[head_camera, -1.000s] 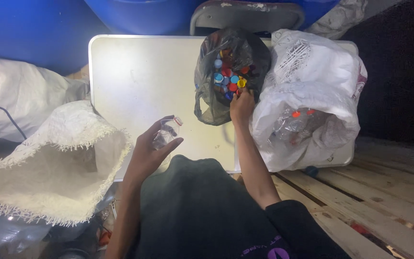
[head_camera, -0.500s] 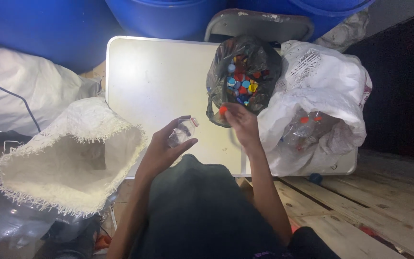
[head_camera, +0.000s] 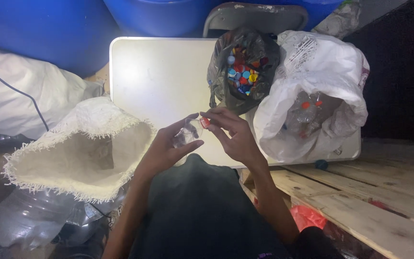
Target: The person sorts plastic bottles by removing the caps and placing them into a black bag, then placing the empty bottles into a white sack. The person handles the bottles one at a time, unscrewing the caps and separating the components.
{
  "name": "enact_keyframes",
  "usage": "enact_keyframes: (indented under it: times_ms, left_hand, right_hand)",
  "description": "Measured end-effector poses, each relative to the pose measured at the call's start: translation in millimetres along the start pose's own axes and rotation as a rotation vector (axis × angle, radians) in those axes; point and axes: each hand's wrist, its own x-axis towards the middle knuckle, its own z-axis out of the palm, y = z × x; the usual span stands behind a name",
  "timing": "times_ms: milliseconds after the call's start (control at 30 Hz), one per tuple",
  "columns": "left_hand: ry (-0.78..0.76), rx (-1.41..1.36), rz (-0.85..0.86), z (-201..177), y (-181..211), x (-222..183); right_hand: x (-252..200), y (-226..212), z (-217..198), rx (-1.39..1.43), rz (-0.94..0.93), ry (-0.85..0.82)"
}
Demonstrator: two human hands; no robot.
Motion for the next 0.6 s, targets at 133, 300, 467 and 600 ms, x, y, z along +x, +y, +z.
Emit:
enact_keyframes:
  times_ms: [133, 300, 467, 600]
  left_hand:
    - [-0.045, 0.078, -0.132, -8, 23, -13]
    - [-0.128, 0.064, -0.131, -11, 36, -29]
    - [-0.173, 0.059, -0.153, -15, 39, -38]
    - [-0.185, 0.078, -0.091, -18, 31, -46]
  right_hand:
    - [-11, -9, 5, -0.207, -0.161, 0.028]
    - [-27, -29, 14, -0.324, -0.193, 0.049]
    - [-36, -37, 19, -0.322, -0.221, 0.065]
    - [-43, -43, 23, -0.364, -0.297, 0.080]
